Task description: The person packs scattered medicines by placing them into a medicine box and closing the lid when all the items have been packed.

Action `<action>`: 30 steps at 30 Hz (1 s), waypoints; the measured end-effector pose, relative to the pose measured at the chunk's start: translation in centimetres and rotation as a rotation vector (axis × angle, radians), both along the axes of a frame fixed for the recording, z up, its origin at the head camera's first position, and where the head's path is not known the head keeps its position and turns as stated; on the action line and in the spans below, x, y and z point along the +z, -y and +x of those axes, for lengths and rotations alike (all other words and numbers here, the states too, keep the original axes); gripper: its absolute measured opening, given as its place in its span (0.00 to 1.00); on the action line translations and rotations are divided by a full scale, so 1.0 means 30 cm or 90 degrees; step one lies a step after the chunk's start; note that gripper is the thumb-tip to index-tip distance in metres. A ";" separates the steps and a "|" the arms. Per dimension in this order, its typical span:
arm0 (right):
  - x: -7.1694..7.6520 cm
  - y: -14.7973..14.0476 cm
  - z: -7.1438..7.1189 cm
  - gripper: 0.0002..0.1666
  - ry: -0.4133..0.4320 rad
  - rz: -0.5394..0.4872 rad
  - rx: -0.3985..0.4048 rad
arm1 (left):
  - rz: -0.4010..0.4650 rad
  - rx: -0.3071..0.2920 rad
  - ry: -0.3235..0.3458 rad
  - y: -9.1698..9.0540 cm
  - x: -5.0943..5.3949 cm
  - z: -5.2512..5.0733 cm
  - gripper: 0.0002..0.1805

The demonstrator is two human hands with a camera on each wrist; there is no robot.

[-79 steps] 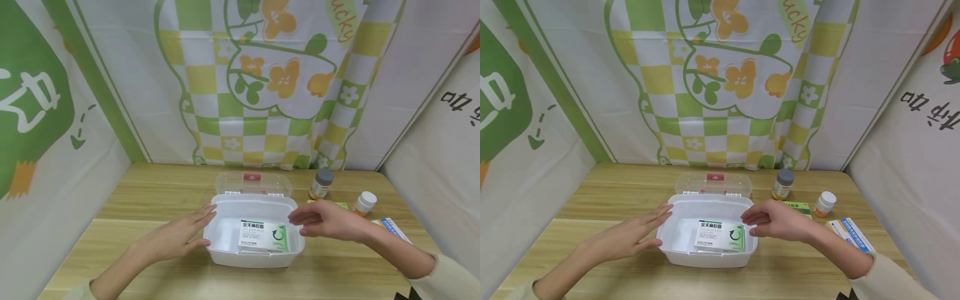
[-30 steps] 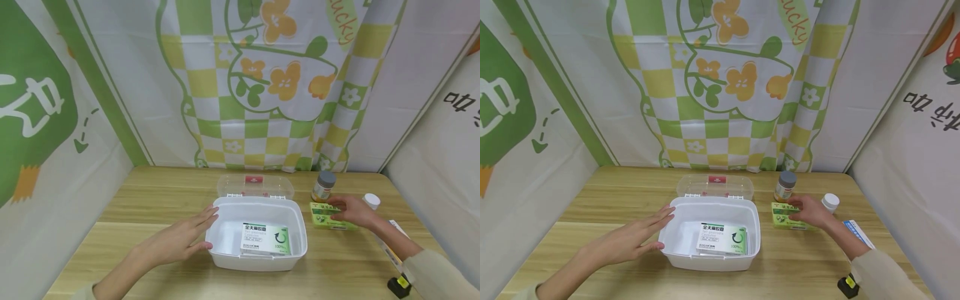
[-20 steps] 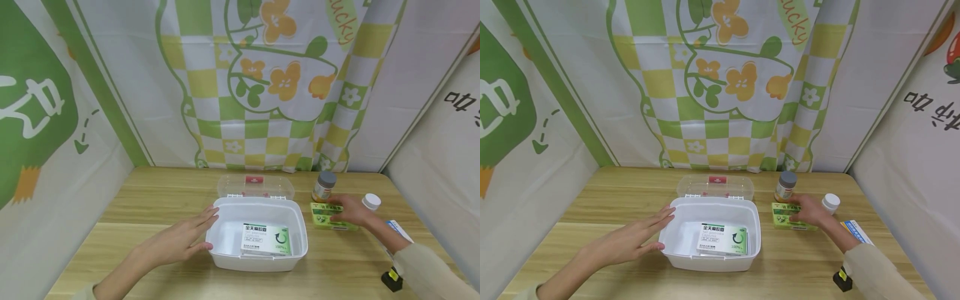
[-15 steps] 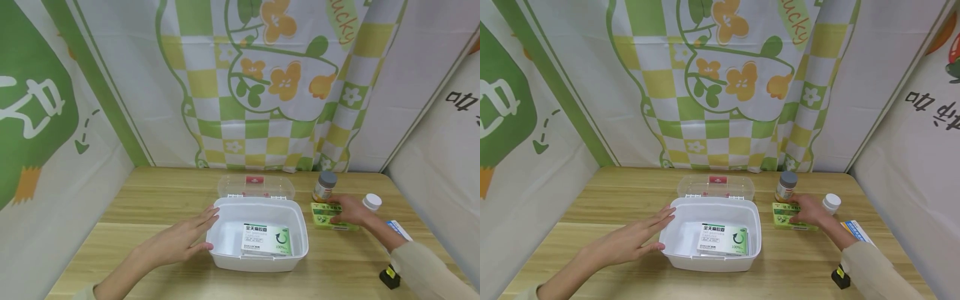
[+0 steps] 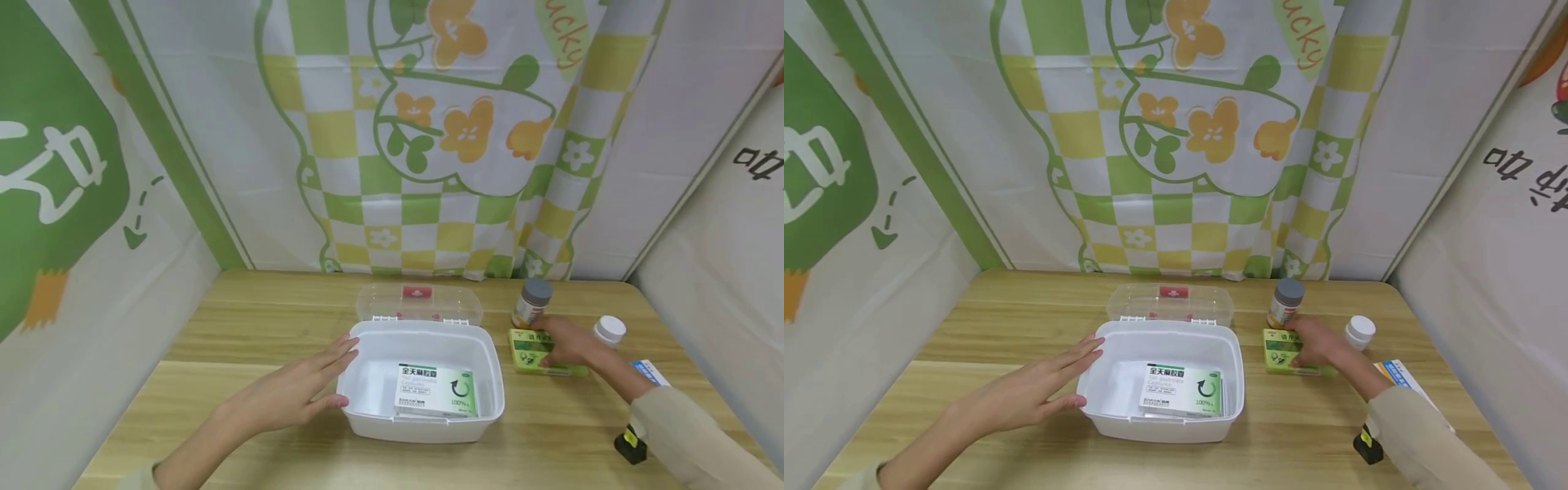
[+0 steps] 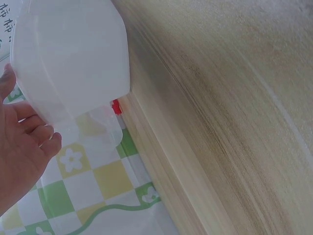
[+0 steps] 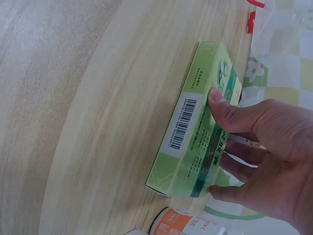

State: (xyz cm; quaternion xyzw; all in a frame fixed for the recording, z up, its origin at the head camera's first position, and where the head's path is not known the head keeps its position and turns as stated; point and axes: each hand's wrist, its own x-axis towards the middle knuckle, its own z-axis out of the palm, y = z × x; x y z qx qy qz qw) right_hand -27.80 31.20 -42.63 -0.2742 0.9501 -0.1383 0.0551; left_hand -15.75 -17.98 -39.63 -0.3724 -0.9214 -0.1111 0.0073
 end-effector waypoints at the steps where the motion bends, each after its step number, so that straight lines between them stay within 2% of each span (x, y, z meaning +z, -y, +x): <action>1: 0.002 0.000 0.001 0.39 -0.002 0.002 0.000 | 0.000 -0.001 -0.001 0.000 0.000 0.000 0.40; 8: 0.015 -0.002 0.011 0.46 -0.022 0.029 -0.011 | 0.005 -0.007 -0.017 -0.003 -0.001 0.000 0.40; 11: 0.020 -0.006 0.012 0.45 -0.016 0.036 -0.023 | 0.005 -0.009 -0.024 -0.004 0.000 0.000 0.40; 17: 0.038 -0.016 0.009 0.35 0.037 0.001 -0.014 | 0.008 -0.006 -0.014 -0.003 0.001 0.001 0.40; 24: 0.086 -0.044 0.012 0.21 0.083 -0.016 0.000 | 0.011 -0.010 -0.021 -0.007 0.003 -0.005 0.40; 30: 0.100 -0.070 0.020 0.18 0.136 -0.045 0.018 | 0.010 -0.009 -0.003 -0.006 0.002 -0.001 0.40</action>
